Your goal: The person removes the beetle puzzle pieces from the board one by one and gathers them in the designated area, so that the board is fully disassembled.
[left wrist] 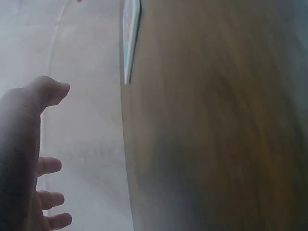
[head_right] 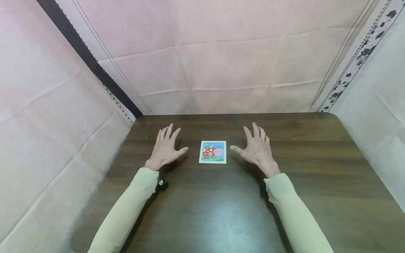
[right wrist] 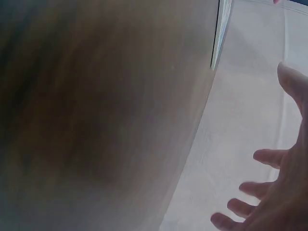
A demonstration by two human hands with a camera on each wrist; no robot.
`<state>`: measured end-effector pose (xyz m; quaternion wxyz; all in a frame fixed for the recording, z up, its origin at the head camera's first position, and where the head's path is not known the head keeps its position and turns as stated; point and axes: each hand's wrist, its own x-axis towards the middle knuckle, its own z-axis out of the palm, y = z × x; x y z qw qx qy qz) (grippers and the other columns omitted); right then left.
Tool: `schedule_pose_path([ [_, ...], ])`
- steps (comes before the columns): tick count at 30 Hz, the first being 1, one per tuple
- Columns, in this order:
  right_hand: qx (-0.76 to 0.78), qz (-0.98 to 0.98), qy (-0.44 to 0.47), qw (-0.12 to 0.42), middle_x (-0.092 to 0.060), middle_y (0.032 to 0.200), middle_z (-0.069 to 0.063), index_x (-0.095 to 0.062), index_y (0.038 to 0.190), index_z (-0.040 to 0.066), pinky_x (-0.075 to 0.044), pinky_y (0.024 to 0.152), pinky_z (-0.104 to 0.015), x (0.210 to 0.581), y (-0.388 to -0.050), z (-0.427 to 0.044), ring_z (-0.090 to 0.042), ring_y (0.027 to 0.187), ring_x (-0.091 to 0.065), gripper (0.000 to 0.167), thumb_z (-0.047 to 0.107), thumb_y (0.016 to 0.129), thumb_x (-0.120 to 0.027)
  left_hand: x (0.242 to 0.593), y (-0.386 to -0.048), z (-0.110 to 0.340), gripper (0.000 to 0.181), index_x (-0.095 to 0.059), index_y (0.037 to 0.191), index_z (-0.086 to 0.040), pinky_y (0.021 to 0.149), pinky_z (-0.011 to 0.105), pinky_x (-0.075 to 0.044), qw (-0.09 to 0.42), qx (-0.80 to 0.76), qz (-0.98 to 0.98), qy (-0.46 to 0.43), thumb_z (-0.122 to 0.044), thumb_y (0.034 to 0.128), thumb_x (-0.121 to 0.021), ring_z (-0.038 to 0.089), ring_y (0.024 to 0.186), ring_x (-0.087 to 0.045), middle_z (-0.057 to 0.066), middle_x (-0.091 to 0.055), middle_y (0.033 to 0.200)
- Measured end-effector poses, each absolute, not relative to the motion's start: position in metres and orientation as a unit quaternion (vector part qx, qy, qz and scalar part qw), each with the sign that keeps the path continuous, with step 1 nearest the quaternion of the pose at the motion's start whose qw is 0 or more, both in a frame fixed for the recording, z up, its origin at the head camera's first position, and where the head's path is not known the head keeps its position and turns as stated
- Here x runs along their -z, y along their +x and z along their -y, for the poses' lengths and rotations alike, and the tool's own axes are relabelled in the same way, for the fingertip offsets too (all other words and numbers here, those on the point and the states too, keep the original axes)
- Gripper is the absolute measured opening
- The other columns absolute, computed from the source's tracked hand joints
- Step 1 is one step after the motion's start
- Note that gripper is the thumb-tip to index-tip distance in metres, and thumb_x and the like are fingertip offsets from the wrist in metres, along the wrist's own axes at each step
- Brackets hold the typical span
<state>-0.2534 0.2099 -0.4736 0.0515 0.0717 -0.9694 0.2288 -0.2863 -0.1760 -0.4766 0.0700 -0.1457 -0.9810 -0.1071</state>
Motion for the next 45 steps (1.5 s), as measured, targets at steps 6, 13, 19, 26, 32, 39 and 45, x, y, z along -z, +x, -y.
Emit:
schedule_pose_path([
  [6, -0.268, 0.959, 0.091, 0.019, -0.027, 0.176, -0.028, -0.040, 0.166, 0.005, -0.023, 0.125, -0.077, 0.473, -0.256, -0.199, -0.057, 0.159, -0.022, 0.090, 0.054, 0.099, -0.075, 0.475, -0.286, 0.161, 0.092, -0.044, 0.167, -0.015, 0.139, 0.062, -0.018, 0.072, 0.136, 0.975, -0.161, -0.066, 0.0940, -0.069, 0.044, 0.163, -0.030, 0.018, -0.031, 0.178],
  [13, -0.286, 0.953, 0.097, 0.003, -0.043, 0.165, -0.029, -0.050, 0.159, 0.000, -0.035, 0.122, -0.072, 0.473, -0.257, -0.191, -0.050, 0.149, -0.035, 0.077, 0.042, 0.100, -0.076, 0.475, -0.288, 0.140, 0.089, -0.046, 0.165, -0.015, 0.139, 0.061, -0.018, 0.051, 0.149, 0.973, -0.168, -0.062, 0.0944, -0.071, 0.042, 0.163, -0.032, 0.018, -0.035, 0.176],
  [19, -0.324, 0.940, 0.107, -0.003, -0.057, 0.149, -0.028, -0.061, 0.147, -0.002, -0.047, 0.113, -0.066, 0.477, -0.262, -0.183, -0.045, 0.137, -0.047, 0.058, 0.032, 0.102, -0.075, 0.476, -0.290, 0.121, 0.086, -0.048, 0.164, -0.016, 0.138, 0.060, -0.023, 0.031, 0.145, 0.974, -0.172, -0.061, 0.0946, -0.072, 0.041, 0.161, -0.036, 0.017, -0.039, 0.174],
  [26, -0.340, 0.934, 0.112, -0.015, -0.065, 0.135, -0.028, -0.066, 0.137, -0.004, -0.051, 0.103, -0.061, 0.477, -0.271, -0.173, -0.043, 0.121, -0.059, 0.042, 0.021, 0.104, -0.072, 0.476, -0.288, 0.100, 0.087, -0.047, 0.165, -0.016, 0.134, 0.059, -0.032, -0.018, 0.158, 0.967, -0.197, -0.060, 0.0956, -0.075, 0.038, 0.161, -0.036, 0.014, -0.040, 0.173],
  [32, -0.333, 0.936, 0.110, -0.041, -0.067, 0.130, -0.027, -0.069, 0.133, -0.004, -0.054, 0.103, -0.059, 0.478, -0.279, -0.163, -0.040, 0.116, -0.063, 0.036, 0.017, 0.104, -0.073, 0.482, -0.285, 0.084, 0.084, -0.053, 0.161, -0.017, 0.132, 0.055, -0.037, -0.053, 0.163, 0.958, -0.232, -0.058, 0.0930, -0.080, 0.034, 0.157, -0.040, 0.010, -0.045, 0.171],
  [39, -0.320, 0.939, 0.117, -0.052, -0.070, 0.126, -0.027, -0.071, 0.131, -0.006, -0.055, 0.105, -0.057, 0.482, -0.286, -0.154, -0.038, 0.112, -0.064, 0.033, 0.014, 0.104, -0.072, 0.489, -0.281, 0.076, 0.078, -0.054, 0.161, -0.020, 0.128, 0.052, -0.042, -0.090, 0.171, 0.948, -0.255, -0.056, 0.0958, -0.078, 0.032, 0.156, -0.040, 0.008, -0.044, 0.172],
  [45, -0.308, 0.941, 0.119, -0.072, -0.070, 0.131, -0.029, -0.073, 0.131, -0.007, -0.055, 0.107, -0.059, 0.483, -0.293, -0.150, -0.039, 0.115, -0.064, 0.034, 0.013, 0.104, -0.073, 0.490, -0.281, 0.071, 0.071, -0.057, 0.158, -0.024, 0.125, 0.051, -0.046, -0.118, 0.163, 0.944, -0.261, -0.053, 0.0974, -0.078, 0.031, 0.156, -0.037, 0.007, -0.039, 0.175],
])
